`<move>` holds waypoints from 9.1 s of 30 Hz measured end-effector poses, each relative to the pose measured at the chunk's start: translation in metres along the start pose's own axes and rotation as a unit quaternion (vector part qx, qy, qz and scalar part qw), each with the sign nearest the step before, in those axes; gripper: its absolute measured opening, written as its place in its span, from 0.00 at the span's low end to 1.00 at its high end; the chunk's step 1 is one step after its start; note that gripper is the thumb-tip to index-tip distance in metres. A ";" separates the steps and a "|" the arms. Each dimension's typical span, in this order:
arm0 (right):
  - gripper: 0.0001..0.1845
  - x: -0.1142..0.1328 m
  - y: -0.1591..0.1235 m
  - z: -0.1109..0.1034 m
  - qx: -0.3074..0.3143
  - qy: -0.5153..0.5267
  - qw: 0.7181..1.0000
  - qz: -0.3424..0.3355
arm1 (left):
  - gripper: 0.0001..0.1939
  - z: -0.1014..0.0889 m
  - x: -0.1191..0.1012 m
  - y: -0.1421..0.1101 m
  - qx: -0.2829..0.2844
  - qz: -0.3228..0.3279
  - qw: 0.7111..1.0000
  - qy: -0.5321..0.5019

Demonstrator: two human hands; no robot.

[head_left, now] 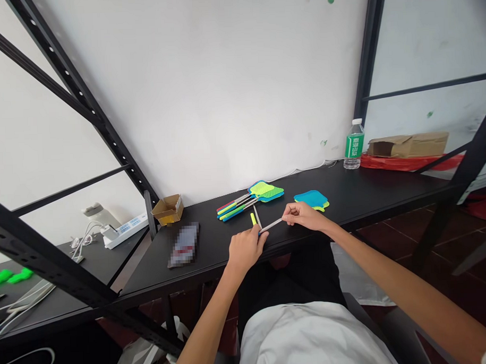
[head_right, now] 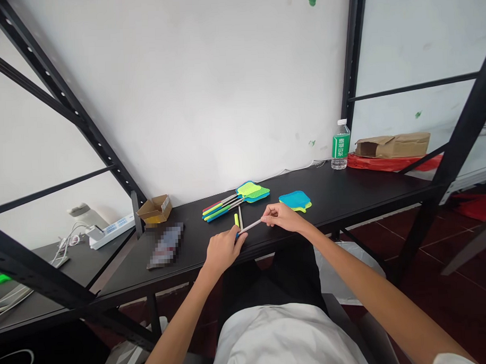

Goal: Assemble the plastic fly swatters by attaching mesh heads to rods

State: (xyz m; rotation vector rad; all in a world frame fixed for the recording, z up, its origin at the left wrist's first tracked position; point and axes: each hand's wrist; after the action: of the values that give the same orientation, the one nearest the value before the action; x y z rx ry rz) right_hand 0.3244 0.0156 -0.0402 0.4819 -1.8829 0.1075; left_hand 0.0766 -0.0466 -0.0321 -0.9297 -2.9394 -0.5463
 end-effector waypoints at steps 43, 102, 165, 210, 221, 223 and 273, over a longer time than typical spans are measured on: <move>0.18 -0.002 0.000 -0.003 0.034 0.070 0.997 0.031 | 0.19 0.001 0.002 0.001 0.016 -0.007 1.000 -0.013; 0.18 0.000 0.000 -0.001 0.025 0.028 0.999 0.029 | 0.20 -0.002 0.002 0.001 0.023 0.002 0.999 -0.027; 0.16 -0.004 0.000 -0.002 0.006 0.009 1.000 0.019 | 0.20 0.003 0.005 0.001 0.019 0.012 1.000 -0.019; 0.42 -0.031 -0.013 -0.072 -0.210 -0.422 0.868 0.158 | 0.18 -0.004 -0.001 0.000 0.018 0.010 1.000 -0.016; 0.31 -0.022 -0.012 -0.057 -0.260 -0.471 0.826 0.167 | 0.18 0.001 0.002 -0.001 0.002 0.020 1.000 -0.019; 0.28 -0.020 -0.011 -0.052 -0.266 -0.499 0.811 0.151 | 0.18 0.001 0.002 -0.001 0.003 0.020 1.000 -0.020; 0.47 0.014 -0.004 -0.052 -0.337 0.220 0.913 0.066 | 0.18 0.001 0.003 -0.002 0.004 0.027 1.000 -0.010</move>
State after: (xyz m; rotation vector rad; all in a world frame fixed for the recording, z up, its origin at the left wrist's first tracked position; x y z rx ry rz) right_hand 0.3678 0.0237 -0.0094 -0.1424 -1.3849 -0.3185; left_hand 0.0728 -0.0460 -0.0333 -1.0170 -2.9211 -0.5270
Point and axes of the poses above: each hand's wrist, its own y-axis towards the middle knuckle, its own z-axis out of the palm, x = y × z, and after that the axes turned 12 degrees about z, right-handed
